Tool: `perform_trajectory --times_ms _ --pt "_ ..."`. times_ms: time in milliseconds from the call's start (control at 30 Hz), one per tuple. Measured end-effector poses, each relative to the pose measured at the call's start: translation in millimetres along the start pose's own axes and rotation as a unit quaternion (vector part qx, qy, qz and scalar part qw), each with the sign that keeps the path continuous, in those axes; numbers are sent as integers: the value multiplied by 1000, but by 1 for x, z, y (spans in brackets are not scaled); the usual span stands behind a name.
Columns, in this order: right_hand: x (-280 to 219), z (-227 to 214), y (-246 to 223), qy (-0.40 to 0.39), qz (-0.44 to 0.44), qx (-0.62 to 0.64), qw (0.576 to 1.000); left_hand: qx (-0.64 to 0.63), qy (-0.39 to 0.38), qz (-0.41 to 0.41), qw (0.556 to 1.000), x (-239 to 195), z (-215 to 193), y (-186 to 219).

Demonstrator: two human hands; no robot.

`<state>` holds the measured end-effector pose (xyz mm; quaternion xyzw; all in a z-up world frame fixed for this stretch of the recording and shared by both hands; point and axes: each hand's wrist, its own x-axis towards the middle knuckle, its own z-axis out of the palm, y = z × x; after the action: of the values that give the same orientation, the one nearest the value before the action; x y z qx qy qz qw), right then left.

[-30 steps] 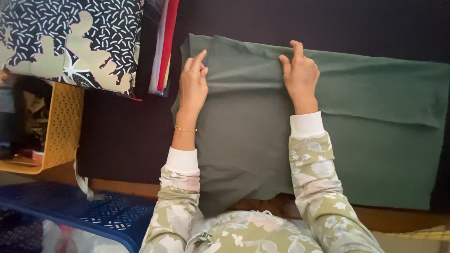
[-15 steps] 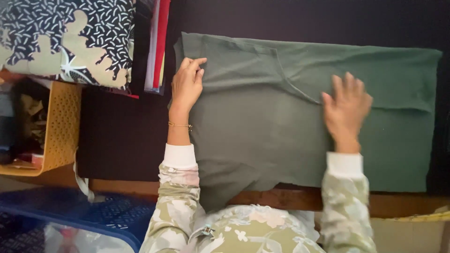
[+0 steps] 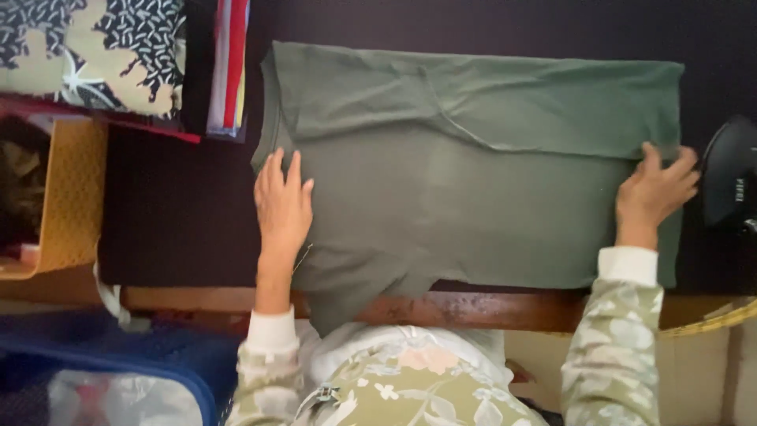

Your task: Ironing and folding an olive green t-shirt on a flat surface.

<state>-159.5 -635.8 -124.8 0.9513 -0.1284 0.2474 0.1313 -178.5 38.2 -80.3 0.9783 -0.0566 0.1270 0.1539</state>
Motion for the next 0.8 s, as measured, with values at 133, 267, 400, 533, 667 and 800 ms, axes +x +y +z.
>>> perform_trajectory --times_ms 133,267,400,533,667,800 --pt "8 32 19 158 -25 46 986 87 17 -63 994 -71 -7 -15" --pt "10 27 14 198 8 82 977 114 75 -119 983 -112 -24 -20" --pt "-6 -4 5 39 74 130 988 36 61 -148 986 -128 -30 -25" --pt "-57 -6 32 61 -20 56 996 -30 -30 -199 979 -131 -46 -13" --pt "-120 -27 60 -34 51 37 997 -37 -106 -161 981 -147 -45 -8" --pt "-185 -25 90 -25 116 -117 986 -108 -92 -111 984 -162 -46 3"
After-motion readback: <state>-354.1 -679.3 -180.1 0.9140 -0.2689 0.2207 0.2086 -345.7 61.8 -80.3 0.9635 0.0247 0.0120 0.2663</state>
